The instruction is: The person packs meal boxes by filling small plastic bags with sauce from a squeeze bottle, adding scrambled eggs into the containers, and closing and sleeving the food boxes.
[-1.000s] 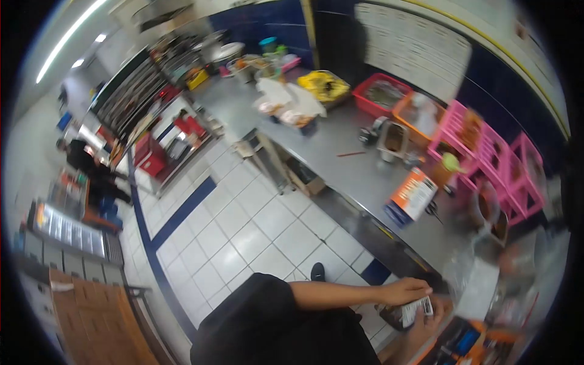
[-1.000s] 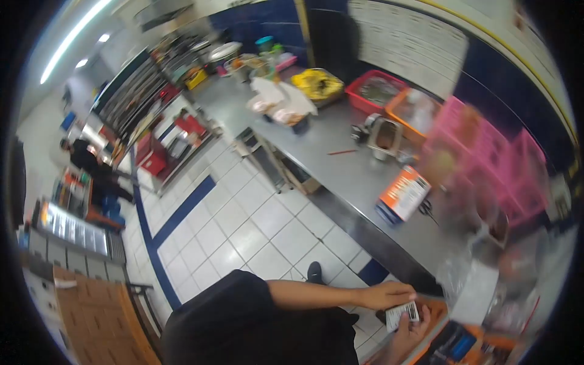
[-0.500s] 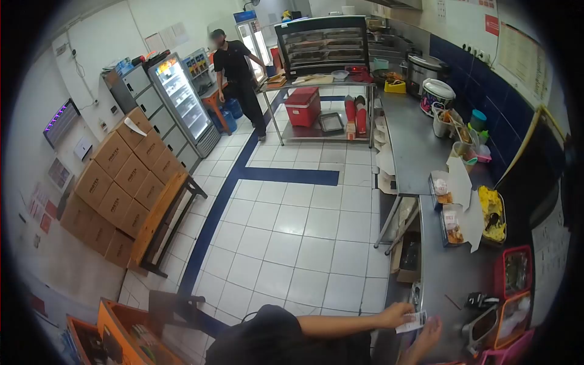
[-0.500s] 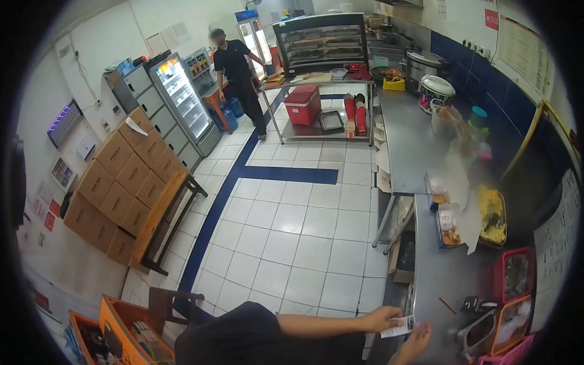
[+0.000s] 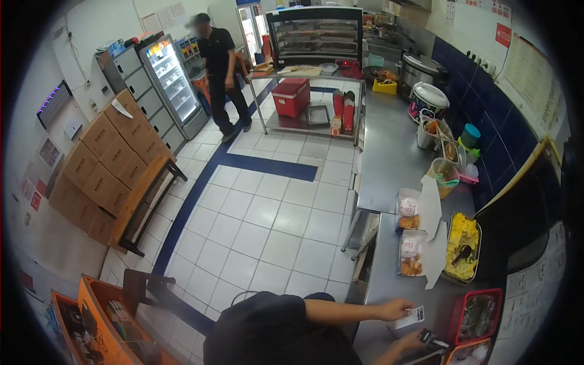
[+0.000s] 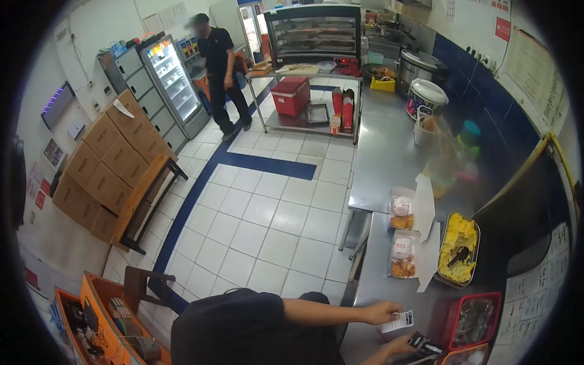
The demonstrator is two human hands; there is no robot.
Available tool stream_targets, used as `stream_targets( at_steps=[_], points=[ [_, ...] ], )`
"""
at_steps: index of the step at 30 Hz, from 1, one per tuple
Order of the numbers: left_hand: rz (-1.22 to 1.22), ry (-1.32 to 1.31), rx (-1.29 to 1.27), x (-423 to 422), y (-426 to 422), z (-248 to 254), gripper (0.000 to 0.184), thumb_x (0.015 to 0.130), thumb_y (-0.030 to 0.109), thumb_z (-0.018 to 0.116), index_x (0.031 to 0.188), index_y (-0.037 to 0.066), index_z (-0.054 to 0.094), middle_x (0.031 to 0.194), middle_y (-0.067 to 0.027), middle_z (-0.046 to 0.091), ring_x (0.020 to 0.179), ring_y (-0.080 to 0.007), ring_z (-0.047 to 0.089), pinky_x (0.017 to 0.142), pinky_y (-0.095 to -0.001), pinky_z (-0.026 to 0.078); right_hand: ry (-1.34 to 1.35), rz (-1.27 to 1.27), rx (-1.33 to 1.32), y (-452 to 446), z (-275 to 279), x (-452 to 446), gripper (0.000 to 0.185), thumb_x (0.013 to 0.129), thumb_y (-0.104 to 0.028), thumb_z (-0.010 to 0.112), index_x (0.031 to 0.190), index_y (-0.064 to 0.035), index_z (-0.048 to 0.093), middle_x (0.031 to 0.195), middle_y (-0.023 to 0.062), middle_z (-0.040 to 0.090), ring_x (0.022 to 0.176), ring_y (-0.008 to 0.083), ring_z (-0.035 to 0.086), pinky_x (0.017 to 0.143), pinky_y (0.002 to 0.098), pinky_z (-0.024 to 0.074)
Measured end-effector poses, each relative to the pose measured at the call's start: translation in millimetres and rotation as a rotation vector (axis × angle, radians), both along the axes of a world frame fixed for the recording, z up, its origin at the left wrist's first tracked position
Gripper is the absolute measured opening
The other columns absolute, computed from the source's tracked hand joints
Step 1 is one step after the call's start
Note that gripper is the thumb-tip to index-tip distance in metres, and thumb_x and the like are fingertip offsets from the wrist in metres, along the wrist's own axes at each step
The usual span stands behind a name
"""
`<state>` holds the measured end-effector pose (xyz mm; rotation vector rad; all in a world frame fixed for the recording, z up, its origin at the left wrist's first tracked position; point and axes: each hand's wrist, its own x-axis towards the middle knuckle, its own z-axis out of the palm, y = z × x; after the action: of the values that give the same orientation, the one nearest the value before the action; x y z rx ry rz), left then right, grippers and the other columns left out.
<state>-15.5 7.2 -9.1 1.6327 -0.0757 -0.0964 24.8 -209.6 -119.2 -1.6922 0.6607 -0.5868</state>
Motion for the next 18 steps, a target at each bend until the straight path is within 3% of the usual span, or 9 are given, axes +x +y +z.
stream_targets(
  at_steps=[2,3,6,8,12,13,16,17,18],
  points=[
    [0.009,0.035,0.044,40,-14,-21,0.022,0.091,0.015,0.063,0.109,0.002,0.065,0.097,-0.0193,0.07,0.093,-0.0342,0.069,0.081,-0.0433,0.053,0.028,-0.043,-0.044,-3,2,5,0.072,0.084,-0.018,0.081,0.138,0.0064,0.039,0.13,0.023,0.059,0.114,0.0309,0.062,0.1,0.0419,0.0507],
    [0.006,0.057,0.063,52,-19,-33,0.023,0.09,0.014,0.063,0.11,0.002,0.066,0.097,-0.0193,0.071,0.092,-0.0351,0.07,0.079,-0.0444,0.054,0.07,-0.068,-0.084,16,38,-1,0.074,0.084,-0.018,0.082,0.139,0.0059,0.039,0.13,0.0228,0.06,0.114,0.0308,0.063,0.099,0.0417,0.0512],
    [-0.077,0.175,0.559,83,-15,-52,0.023,0.083,0.009,0.066,0.106,0.004,0.068,0.097,-0.0182,0.071,0.095,-0.0347,0.07,0.078,-0.0449,0.056,0.043,-0.143,-0.163,18,43,16,0.085,0.079,-0.019,0.086,0.144,0.0043,0.036,0.131,0.022,0.06,0.115,0.0307,0.063,0.099,0.0415,0.0516],
    [-0.155,0.161,0.641,101,-16,-74,0.038,0.083,0.012,0.067,0.12,0.008,0.064,0.099,-0.0173,0.072,0.095,-0.0335,0.072,0.077,-0.0462,0.058,0.094,-0.199,-0.21,42,65,18,0.089,0.077,-0.017,0.087,0.146,0.0036,0.034,0.132,0.021,0.059,0.115,0.0305,0.063,0.099,0.042,0.0512],
    [-0.242,-0.129,0.72,94,-4,-52,0.051,0.086,0.016,0.063,0.135,0.007,0.052,0.097,-0.0176,0.072,0.091,-0.0317,0.073,0.073,-0.0447,0.058,0.478,-0.328,-0.418,59,81,22,0.064,0.082,-0.033,0.08,0.132,0.0006,0.057,0.124,0.0174,0.068,0.109,0.0303,0.066,0.097,0.0395,0.0507],
    [-0.259,-0.195,0.714,94,5,-43,0.054,0.087,0.016,0.062,0.138,0.006,0.048,0.097,-0.0177,0.072,0.09,-0.0312,0.073,0.071,-0.0442,0.058,0.532,-0.359,-0.447,64,86,24,0.054,0.084,-0.042,0.075,0.116,0.0003,0.07,0.117,0.0163,0.072,0.105,0.029,0.068,0.095,0.0374,0.0506],
    [-0.269,-0.257,0.762,103,-33,-98,0.053,0.087,0.017,0.062,0.135,0.002,0.046,0.096,-0.0165,0.072,0.083,-0.0317,0.073,0.064,-0.0435,0.058,0.388,-0.096,-0.241,18,55,38,0.048,0.085,-0.041,0.075,0.108,0.0014,0.074,0.114,0.0164,0.073,0.102,0.0283,0.068,0.093,0.038,0.0506],
    [-0.342,-0.123,0.687,102,-25,-85,0.047,0.088,0.017,0.061,0.131,0.002,0.048,0.095,-0.0162,0.072,0.079,-0.0322,0.073,0.062,-0.044,0.057,0.39,-0.003,-0.281,63,98,39,0.046,0.087,-0.04,0.074,0.103,0.0028,0.075,0.11,0.0166,0.074,0.097,0.0274,0.069,0.089,0.0389,0.0518],
    [-0.449,-0.004,0.617,113,-14,-65,0.042,0.089,0.018,0.06,0.126,0.003,0.05,0.095,-0.0159,0.072,0.075,-0.0327,0.073,0.059,-0.0444,0.057,0.461,0.039,-0.354,58,93,45,0.043,0.089,-0.036,0.072,0.104,0.0039,0.074,0.107,0.0166,0.074,0.091,0.0249,0.068,0.084,0.0373,0.0528]
  ],
)
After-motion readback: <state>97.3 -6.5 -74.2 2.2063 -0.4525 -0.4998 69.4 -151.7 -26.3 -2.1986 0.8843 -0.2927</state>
